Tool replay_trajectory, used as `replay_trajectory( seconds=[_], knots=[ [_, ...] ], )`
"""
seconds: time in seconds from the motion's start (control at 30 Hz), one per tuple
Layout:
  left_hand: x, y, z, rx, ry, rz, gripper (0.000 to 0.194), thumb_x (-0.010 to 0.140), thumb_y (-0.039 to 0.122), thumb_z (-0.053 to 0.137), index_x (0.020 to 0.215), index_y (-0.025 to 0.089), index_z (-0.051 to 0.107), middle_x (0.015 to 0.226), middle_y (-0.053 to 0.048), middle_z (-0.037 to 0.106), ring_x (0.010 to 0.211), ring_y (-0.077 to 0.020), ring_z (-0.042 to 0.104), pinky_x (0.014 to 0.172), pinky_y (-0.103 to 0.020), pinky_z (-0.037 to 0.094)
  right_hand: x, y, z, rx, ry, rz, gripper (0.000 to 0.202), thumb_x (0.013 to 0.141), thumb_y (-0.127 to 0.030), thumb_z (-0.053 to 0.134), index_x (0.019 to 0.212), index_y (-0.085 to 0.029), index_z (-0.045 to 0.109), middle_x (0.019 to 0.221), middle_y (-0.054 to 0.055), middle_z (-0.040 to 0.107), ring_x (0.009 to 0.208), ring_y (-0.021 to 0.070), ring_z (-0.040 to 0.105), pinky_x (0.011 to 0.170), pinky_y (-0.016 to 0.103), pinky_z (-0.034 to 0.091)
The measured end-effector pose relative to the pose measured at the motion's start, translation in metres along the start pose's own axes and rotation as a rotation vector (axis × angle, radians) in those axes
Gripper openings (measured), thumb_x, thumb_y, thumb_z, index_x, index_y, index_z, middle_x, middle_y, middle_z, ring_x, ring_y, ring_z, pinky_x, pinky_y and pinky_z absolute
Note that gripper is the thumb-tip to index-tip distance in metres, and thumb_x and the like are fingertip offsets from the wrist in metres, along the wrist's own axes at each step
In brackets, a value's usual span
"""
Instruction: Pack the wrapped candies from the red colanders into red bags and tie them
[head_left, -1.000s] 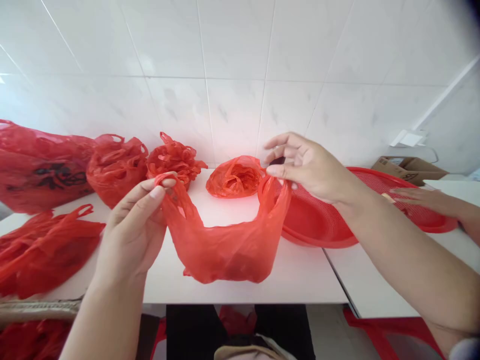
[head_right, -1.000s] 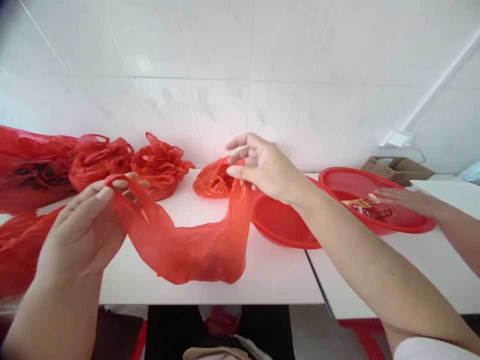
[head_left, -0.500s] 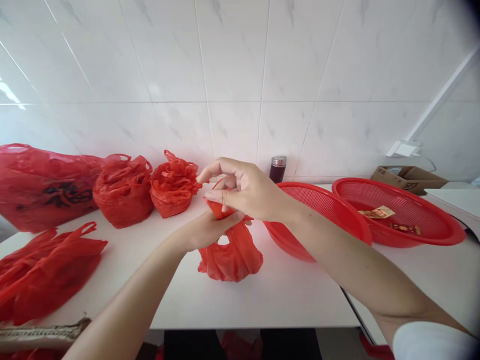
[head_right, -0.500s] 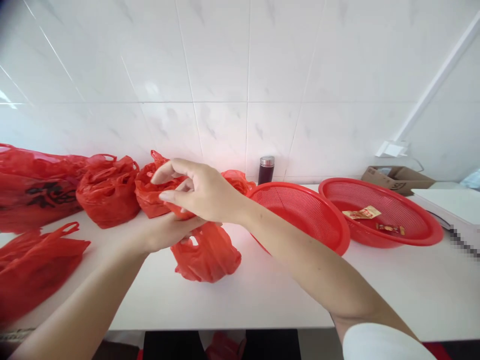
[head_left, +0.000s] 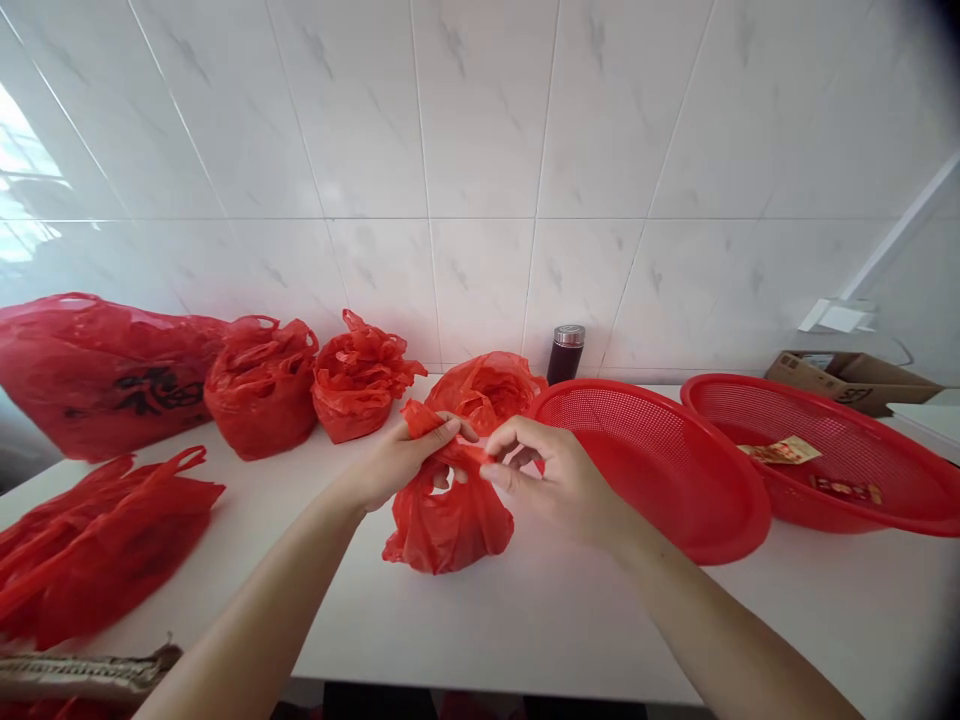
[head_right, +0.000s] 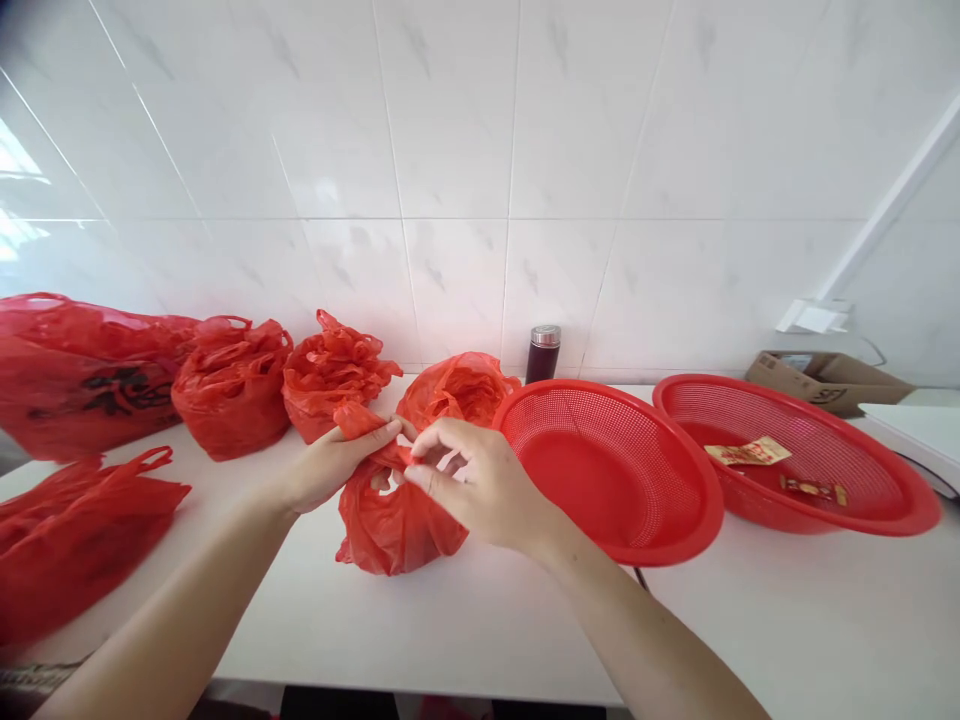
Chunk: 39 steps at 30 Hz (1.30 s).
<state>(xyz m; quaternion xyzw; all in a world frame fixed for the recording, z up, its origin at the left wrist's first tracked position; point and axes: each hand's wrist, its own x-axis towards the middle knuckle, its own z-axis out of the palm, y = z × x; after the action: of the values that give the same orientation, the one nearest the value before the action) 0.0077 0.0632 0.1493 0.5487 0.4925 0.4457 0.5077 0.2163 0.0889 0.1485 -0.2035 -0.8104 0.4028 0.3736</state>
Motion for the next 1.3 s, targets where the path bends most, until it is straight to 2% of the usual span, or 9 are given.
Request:
replay_trajectory(
  seconds=[0.13,0.3,0.47,0.63,0.73,0.87,0.97,1.13,1.3],
  knots=[
    [-0.006,0.006,-0.004,0.150,-0.091,0.074,0.014,0.077,0.033,0.068,0.076,0.022,0.076,0.074,-0.007,0.069,0.072,-0.0232,0.064,0.063,-0.032,0.048,-0.005,-0.012,0.001,0.029,-0.186,-0.129,0.006,0.087,-0.030,0.064,0.091,-0.026,0.065,0.089,-0.002,0.068,0.082,0.0148,0.062,0.078,0.030,0.051],
    [-0.007,0.003,-0.003,0.435,-0.165,0.170,0.022,0.074,0.013,0.059,0.079,0.026,0.076,0.079,-0.004,0.071,0.067,-0.0190,0.059,0.060,-0.028,0.044,0.018,0.029,0.016,0.145,0.160,0.021,0.025,0.097,-0.039,0.046,0.115,-0.028,0.058,0.103,0.003,0.066,0.101,0.0174,0.061,0.091,0.035,0.047],
    [0.001,-0.018,0.010,0.767,0.224,0.358,0.030,0.062,-0.001,0.042,0.065,0.022,0.062,0.053,0.004,0.052,0.048,-0.0109,0.040,0.047,-0.023,0.028,0.023,0.071,0.045,0.394,0.058,0.239,0.037,0.095,-0.046,0.046,0.128,-0.028,0.049,0.092,0.003,0.064,0.092,0.0192,0.062,0.082,0.035,0.050],
    [0.005,-0.041,0.017,0.690,0.383,0.525,0.030,0.069,-0.001,0.044,0.081,0.021,0.062,0.084,-0.001,0.063,0.070,-0.0138,0.056,0.060,-0.024,0.042,0.016,0.081,0.055,0.712,-0.005,0.262,0.024,0.092,-0.040,0.053,0.110,-0.025,0.061,0.094,0.002,0.064,0.094,0.0191,0.061,0.085,0.034,0.048],
    [-0.002,-0.051,0.017,0.583,0.297,0.476,0.035,0.079,0.006,0.047,0.100,0.024,0.068,0.106,-0.004,0.062,0.084,-0.0151,0.062,0.071,-0.026,0.049,0.013,0.082,0.053,0.724,-0.013,0.263,0.019,0.090,-0.039,0.057,0.098,-0.022,0.061,0.087,0.001,0.064,0.082,0.0169,0.061,0.078,0.032,0.048],
    [-0.021,-0.074,0.012,0.508,0.262,0.286,0.036,0.093,0.025,0.045,0.124,0.032,0.062,0.114,-0.004,0.066,0.099,-0.0178,0.063,0.087,-0.029,0.049,0.007,0.085,0.057,0.444,0.147,0.168,0.022,0.091,-0.040,0.057,0.079,-0.021,0.053,0.074,-0.002,0.056,0.068,0.0120,0.053,0.065,0.024,0.043],
    [-0.042,-0.102,0.002,0.454,0.405,0.152,0.035,0.095,0.040,0.042,0.119,0.028,0.064,0.112,-0.005,0.070,0.104,-0.0203,0.062,0.092,-0.032,0.047,0.005,0.105,0.065,0.189,0.292,0.154,0.024,0.093,-0.040,0.053,0.078,-0.022,0.049,0.071,-0.003,0.055,0.064,0.0114,0.053,0.061,0.023,0.041],
    [-0.079,-0.151,-0.010,0.437,0.618,0.082,0.035,0.092,0.049,0.046,0.094,0.022,0.068,0.091,-0.005,0.073,0.086,-0.0205,0.066,0.085,-0.032,0.048,0.009,0.161,0.078,0.225,0.524,0.320,0.029,0.092,-0.049,0.047,0.078,-0.023,0.042,0.072,-0.003,0.057,0.064,0.0152,0.064,0.061,0.027,0.050],
    [-0.075,-0.166,0.002,0.380,0.834,0.132,0.034,0.093,0.048,0.043,0.090,0.021,0.065,0.104,-0.007,0.068,0.096,-0.0208,0.063,0.087,-0.031,0.048,0.009,0.170,0.093,0.013,0.525,0.352,0.025,0.096,-0.046,0.037,0.086,-0.024,0.043,0.071,-0.002,0.063,0.068,0.0179,0.065,0.065,0.028,0.047]
  ],
)
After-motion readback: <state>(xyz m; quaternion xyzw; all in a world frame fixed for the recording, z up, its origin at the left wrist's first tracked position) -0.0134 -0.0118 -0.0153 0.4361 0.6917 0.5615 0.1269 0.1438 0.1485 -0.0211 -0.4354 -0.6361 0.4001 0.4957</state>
